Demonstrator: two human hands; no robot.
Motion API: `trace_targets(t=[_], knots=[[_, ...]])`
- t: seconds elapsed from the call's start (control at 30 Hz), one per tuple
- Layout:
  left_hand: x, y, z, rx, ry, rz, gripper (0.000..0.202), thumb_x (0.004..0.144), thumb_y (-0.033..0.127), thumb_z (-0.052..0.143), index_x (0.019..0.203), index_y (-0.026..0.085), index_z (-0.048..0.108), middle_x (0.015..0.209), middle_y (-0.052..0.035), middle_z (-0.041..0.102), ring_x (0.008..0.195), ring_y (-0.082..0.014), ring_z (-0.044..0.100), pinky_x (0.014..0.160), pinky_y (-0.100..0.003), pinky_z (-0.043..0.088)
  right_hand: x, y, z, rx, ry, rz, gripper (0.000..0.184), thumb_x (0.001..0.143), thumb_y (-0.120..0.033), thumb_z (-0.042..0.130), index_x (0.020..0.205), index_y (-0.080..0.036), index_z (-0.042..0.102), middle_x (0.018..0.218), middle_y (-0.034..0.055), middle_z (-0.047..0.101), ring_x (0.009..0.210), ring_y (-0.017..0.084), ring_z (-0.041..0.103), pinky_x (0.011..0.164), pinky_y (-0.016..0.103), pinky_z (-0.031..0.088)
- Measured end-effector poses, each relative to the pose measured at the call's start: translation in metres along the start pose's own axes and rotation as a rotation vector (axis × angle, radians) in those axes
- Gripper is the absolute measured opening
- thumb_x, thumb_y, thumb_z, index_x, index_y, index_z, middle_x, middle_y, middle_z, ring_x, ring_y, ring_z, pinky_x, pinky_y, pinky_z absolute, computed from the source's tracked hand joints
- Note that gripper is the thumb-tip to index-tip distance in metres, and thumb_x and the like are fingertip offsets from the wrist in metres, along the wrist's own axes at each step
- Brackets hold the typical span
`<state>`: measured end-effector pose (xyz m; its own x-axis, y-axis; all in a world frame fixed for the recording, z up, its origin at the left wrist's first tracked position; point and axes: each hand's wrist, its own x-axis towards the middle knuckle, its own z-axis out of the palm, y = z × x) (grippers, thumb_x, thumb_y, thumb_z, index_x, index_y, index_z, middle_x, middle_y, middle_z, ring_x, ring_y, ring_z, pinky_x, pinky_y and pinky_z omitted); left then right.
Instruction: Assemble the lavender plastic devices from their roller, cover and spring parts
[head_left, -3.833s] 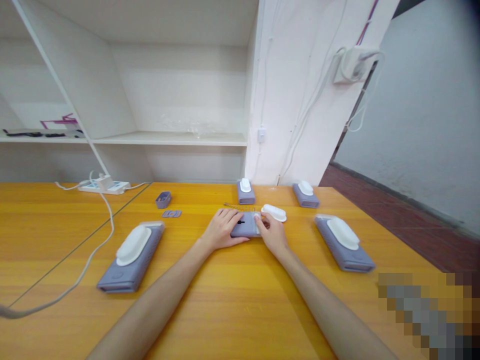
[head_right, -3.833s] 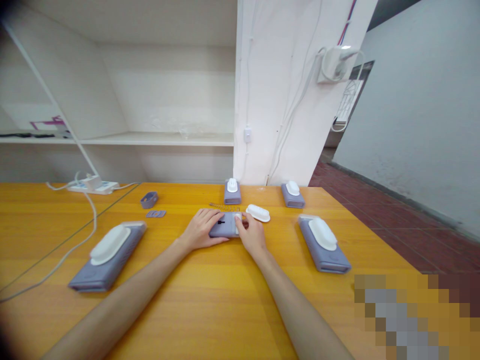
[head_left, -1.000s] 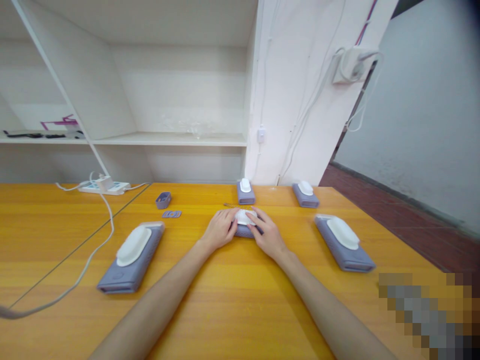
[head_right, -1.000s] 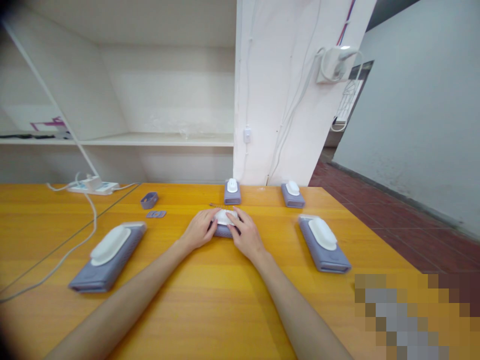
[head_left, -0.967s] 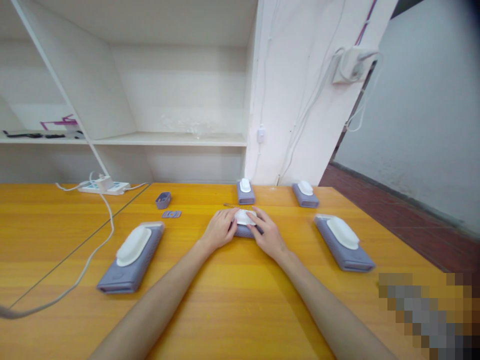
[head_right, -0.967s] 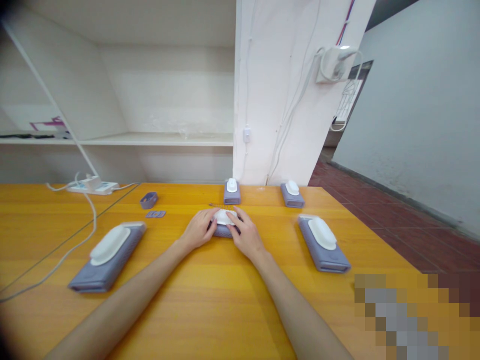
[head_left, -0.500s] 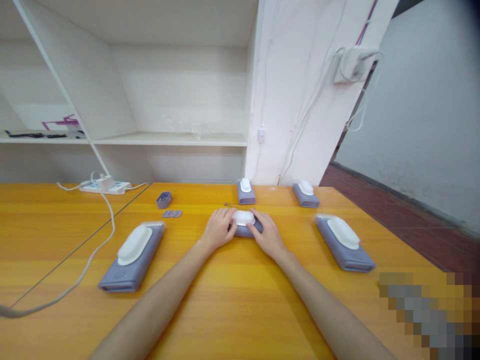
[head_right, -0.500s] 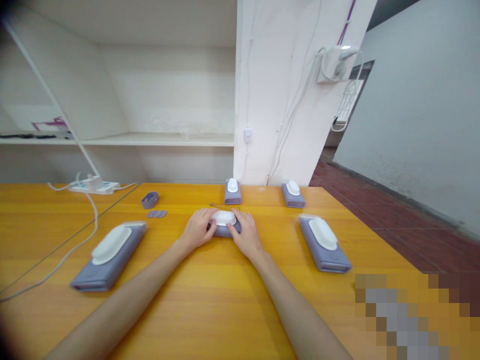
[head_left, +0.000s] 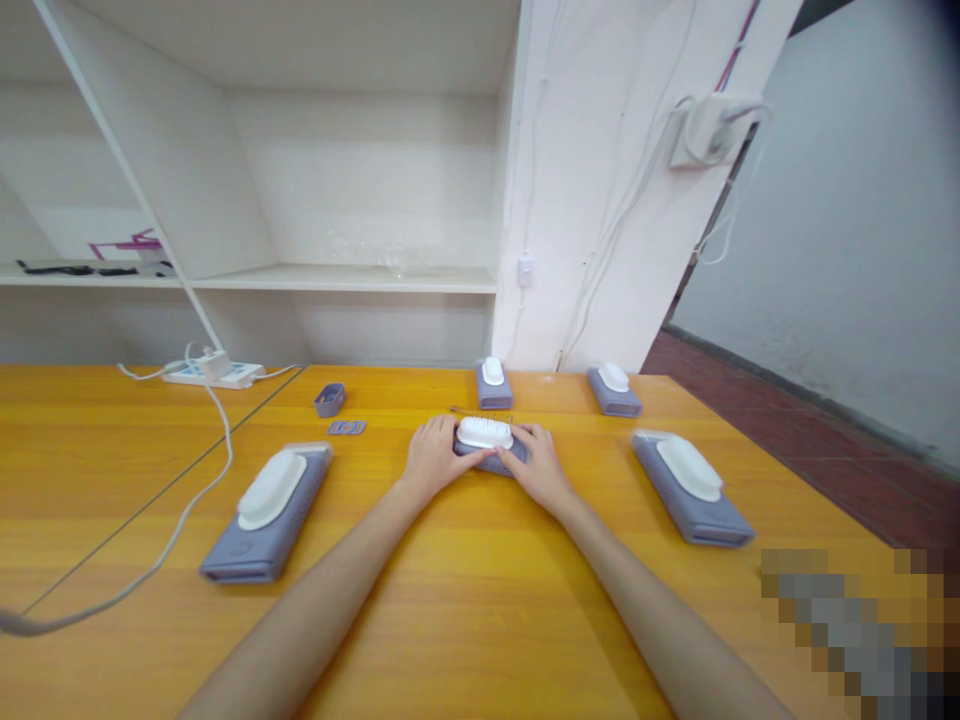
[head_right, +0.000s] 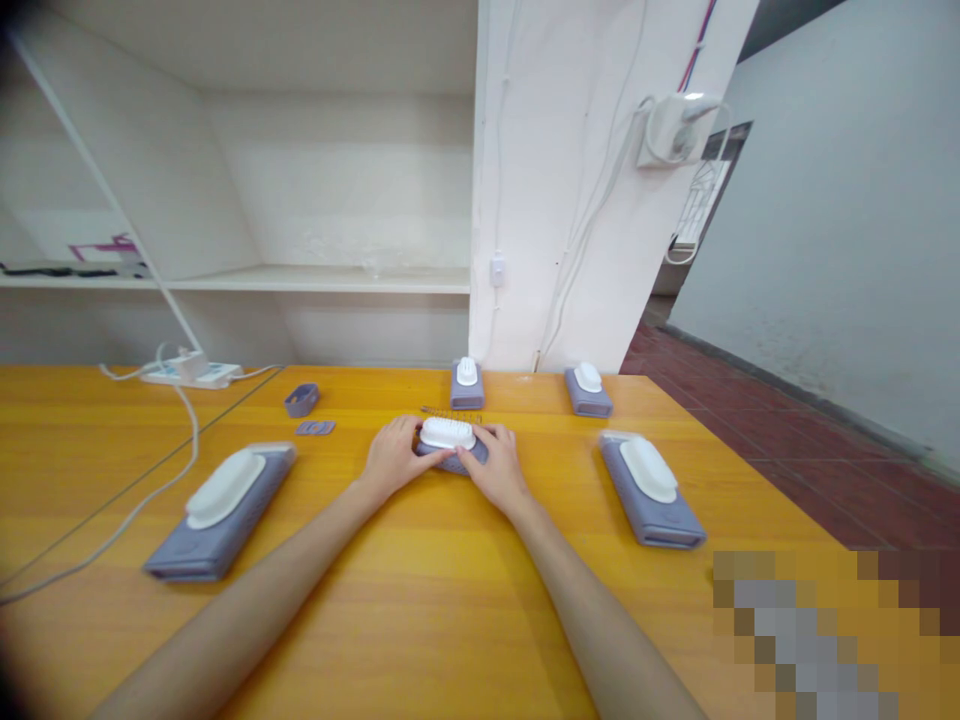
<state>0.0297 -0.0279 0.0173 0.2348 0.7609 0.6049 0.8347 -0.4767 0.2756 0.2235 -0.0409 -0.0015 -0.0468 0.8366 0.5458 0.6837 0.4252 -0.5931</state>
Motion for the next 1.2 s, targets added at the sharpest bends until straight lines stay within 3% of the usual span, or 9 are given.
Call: trace_targets(t=[0.3, 0.73, 1.2], knots=[[0.001, -0.004, -0.002, -0.218, -0.131, 0.107, 0.061, 0.061, 0.067, 0.061, 0.099, 0.02, 0.051, 0.094, -0.0061, 0.061, 0.089, -0.023, 0.057, 0.075, -0.032, 0.043, 0.001, 0.003, -0.002, 0.095, -0.015, 0.029, 0.032, 0.074, -0.037, 0.061, 0.1, -0.019, 0.058, 0.097, 0.0062, 0.055, 0.095, 0.022, 0.05, 0.088, 0.038, 0.04], [-0.001, -0.005, 0.003, -0.22, -0.117, -0.015, 0.063, 0.05, 0.07, 0.066, 0.086, 0.02, 0.049, 0.084, -0.0042, 0.061, 0.077, -0.0212, 0.058, 0.064, -0.029, 0.041, 0.001, 0.003, -0.003, 0.129, -0.034, 0.048, 0.031, 0.074, -0.04, 0.062, 0.097, -0.02, 0.061, 0.097, 0.006, 0.057, 0.094, 0.022, 0.052, 0.086, 0.037, 0.041], [-0.004, -0.001, 0.014, -0.41, -0.102, -0.152, 0.062, 0.047, 0.062, 0.073, 0.086, 0.017, 0.054, 0.075, 0.0008, 0.059, 0.068, -0.0148, 0.054, 0.057, -0.024, 0.038, 0.002, 0.005, -0.005, 0.12, -0.017, 0.044, 0.03, 0.073, -0.037, 0.061, 0.097, -0.019, 0.06, 0.097, 0.0066, 0.057, 0.093, 0.022, 0.052, 0.086, 0.038, 0.041]])
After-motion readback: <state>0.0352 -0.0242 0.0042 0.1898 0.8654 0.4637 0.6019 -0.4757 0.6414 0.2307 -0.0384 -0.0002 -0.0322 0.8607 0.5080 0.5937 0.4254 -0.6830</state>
